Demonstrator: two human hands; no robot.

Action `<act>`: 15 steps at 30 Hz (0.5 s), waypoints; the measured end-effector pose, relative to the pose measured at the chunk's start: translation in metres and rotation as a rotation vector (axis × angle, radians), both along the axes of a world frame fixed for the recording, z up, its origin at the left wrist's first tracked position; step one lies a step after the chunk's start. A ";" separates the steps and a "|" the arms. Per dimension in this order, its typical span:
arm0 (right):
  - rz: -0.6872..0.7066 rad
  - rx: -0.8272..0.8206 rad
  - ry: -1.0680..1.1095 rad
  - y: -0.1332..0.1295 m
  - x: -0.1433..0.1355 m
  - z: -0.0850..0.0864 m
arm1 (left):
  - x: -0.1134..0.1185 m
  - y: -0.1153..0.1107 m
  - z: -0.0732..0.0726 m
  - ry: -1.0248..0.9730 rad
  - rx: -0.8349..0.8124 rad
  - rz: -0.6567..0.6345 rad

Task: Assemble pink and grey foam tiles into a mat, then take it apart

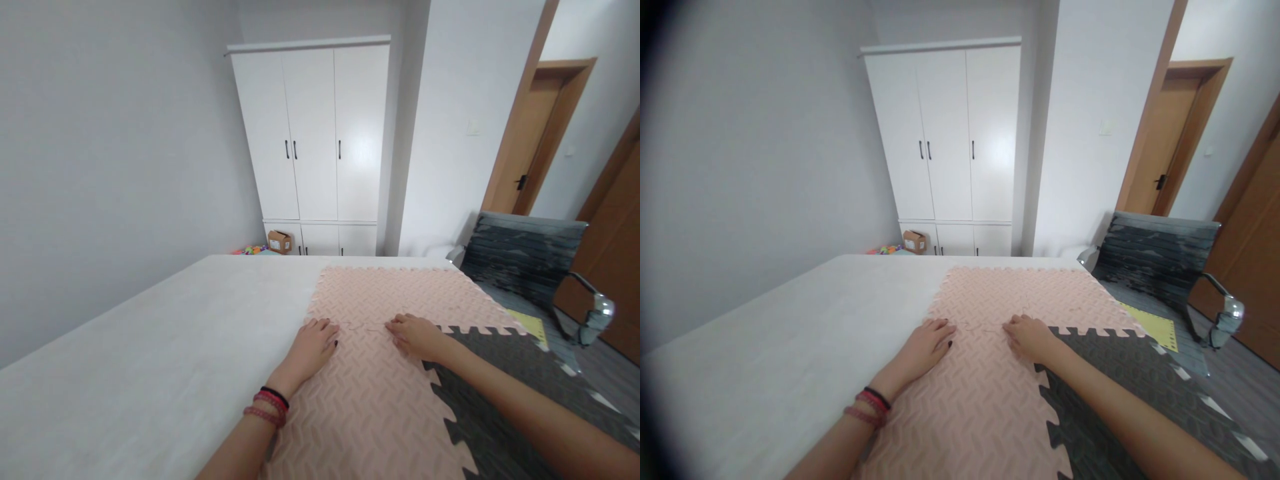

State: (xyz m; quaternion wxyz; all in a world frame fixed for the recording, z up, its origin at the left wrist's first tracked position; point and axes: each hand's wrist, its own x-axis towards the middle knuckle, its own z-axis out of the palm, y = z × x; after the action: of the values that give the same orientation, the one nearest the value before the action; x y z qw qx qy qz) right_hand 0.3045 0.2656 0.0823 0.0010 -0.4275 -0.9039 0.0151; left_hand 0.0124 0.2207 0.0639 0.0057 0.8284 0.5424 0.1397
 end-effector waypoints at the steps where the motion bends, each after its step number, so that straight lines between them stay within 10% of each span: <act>1: -0.001 0.011 -0.008 -0.002 0.000 0.001 | 0.000 0.000 0.000 -0.001 0.005 -0.004; 15: 0.019 0.035 0.143 -0.033 -0.069 -0.005 | 0.001 -0.009 0.007 0.011 0.011 -0.011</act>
State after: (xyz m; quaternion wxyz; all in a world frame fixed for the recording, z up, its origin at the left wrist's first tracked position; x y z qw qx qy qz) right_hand 0.2350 0.2326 0.0775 0.0728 -0.4167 -0.9057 0.0295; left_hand 0.0138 0.2116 0.0705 -0.0011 0.8321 0.5371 0.1382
